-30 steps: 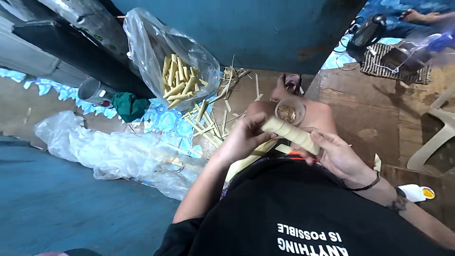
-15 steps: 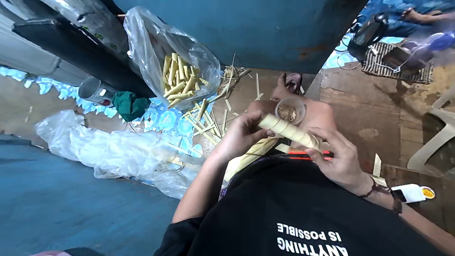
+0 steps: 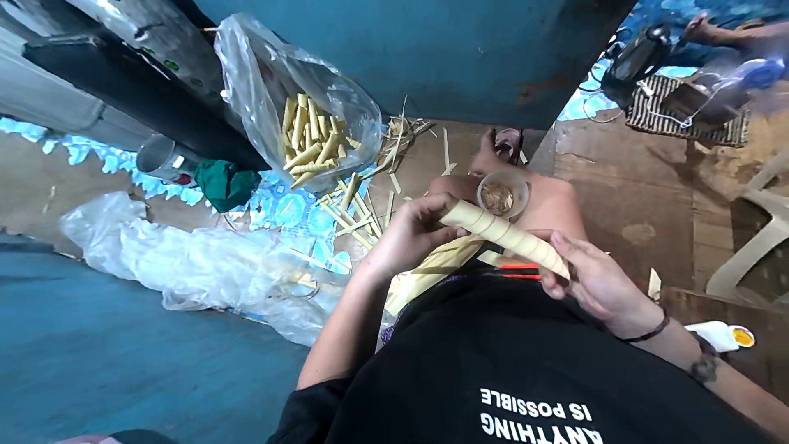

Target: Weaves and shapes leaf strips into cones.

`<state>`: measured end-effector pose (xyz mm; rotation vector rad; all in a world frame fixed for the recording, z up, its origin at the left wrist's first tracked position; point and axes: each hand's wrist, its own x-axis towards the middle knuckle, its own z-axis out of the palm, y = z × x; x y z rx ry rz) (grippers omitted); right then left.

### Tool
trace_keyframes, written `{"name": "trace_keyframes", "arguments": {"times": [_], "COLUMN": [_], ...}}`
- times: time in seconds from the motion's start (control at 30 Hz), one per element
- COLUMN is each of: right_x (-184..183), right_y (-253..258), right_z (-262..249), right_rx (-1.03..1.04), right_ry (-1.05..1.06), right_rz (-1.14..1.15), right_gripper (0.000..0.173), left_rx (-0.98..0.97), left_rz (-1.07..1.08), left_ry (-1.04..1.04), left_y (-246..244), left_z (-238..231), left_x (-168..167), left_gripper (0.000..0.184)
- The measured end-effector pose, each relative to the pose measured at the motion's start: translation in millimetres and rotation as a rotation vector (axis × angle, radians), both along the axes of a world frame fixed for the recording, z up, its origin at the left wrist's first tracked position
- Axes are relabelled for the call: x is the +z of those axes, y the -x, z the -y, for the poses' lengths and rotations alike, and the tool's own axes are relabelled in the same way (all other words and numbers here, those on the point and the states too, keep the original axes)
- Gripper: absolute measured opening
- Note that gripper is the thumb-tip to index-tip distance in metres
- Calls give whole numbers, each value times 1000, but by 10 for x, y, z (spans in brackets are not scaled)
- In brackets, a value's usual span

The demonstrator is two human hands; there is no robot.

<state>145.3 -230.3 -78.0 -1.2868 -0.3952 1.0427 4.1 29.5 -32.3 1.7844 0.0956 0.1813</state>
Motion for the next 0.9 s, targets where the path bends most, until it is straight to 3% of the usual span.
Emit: {"name": "trace_keyframes", "arguments": {"times": [0.03, 0.1, 0.13, 0.2, 0.23, 0.27, 0.3, 0.33, 0.4, 0.43, 0.47, 0.5, 0.53, 0.57, 0.6, 0.63, 0.7, 0.73, 0.77, 0.8, 0.87, 0.9], "right_x": [-55, -174, -180, -74, -27, -7, -17, -50, -151, -172, -143, -84, -35, -12, -23, -64, -174, -202, -186, -129, -42, -36], "right_y": [27, 47, 48, 46, 26, 11, 10, 28, 49, 49, 56, 57, 48, 40, 40, 53, 59, 56, 60, 66, 47, 49], "right_z": [17, 34, 37, 25, 8, -1, 3, 17, 47, 50, 52, 39, 21, 10, 14, 30, 58, 57, 58, 50, 31, 27], "right_rx": [-14, -61, -74, -35, -28, -29, -32, -36, -61, -74, -61, -42, -35, -41, -50, -63, -82, -92, -70, -29, 12, 2], "right_ry": [-30, -66, -75, -32, -6, 11, 8, -9, -41, -63, -62, -46, -22, 3, 8, -5, -28, -47, -58, -47, -15, -12], "right_rz": [279, 834, 866, 381, 63, -103, -54, 178, 735, 825, 706, 419, 104, -69, -16, 219, 810, 929, 830, 543, -49, -88], "right_gripper": [32, 46, 45, 29, 31, 36, 35, 31, 46, 46, 38, 29, 30, 35, 34, 30, 48, 49, 42, 32, 39, 41], "left_rx": [6, 25, 27, 16, 6, -2, -5, -2, 19, 27, 29, 26, 20, 13, 12, 18, 39, 45, 45, 42, 23, 16], "left_rz": [6, -9, -20, -19, -11, -3, 8, 13, -10, -21, -29, -32, -32, -28, -19, -11, -8, -10, -9, -10, -10, -4], "left_ry": [8, 17, 17, 19, 15, 14, 12, 19, 39, 37, 38, 36, 27, 22, 25, 38, 70, 82, 90, 95, 91, 87], "left_y": [6, 29, 34, 38, 44, 40, 32, 33, 57, 64, 63, 62, 65, 62, 49, 36, 37, 37, 32, 29, 36, 29], "left_z": [-8, -27, -37, -59, -62, -62, -63, -67, -69, -72, -77, -83, -85, -85, -90, -103, -115, -114, -114, -115, -112, -111], "left_x": [-7, -6, -3, 0, -1, -8, -15, -19, -11, -5, 0, 7, 9, 5, -6, -24, -45, -50, -50, -44, -30, -31], "left_gripper": [19, 21, 23, 25, 24, 22, 20, 19, 21, 22, 23, 24, 24, 23, 21, 20, 20, 21, 21, 21, 19, 18]}}
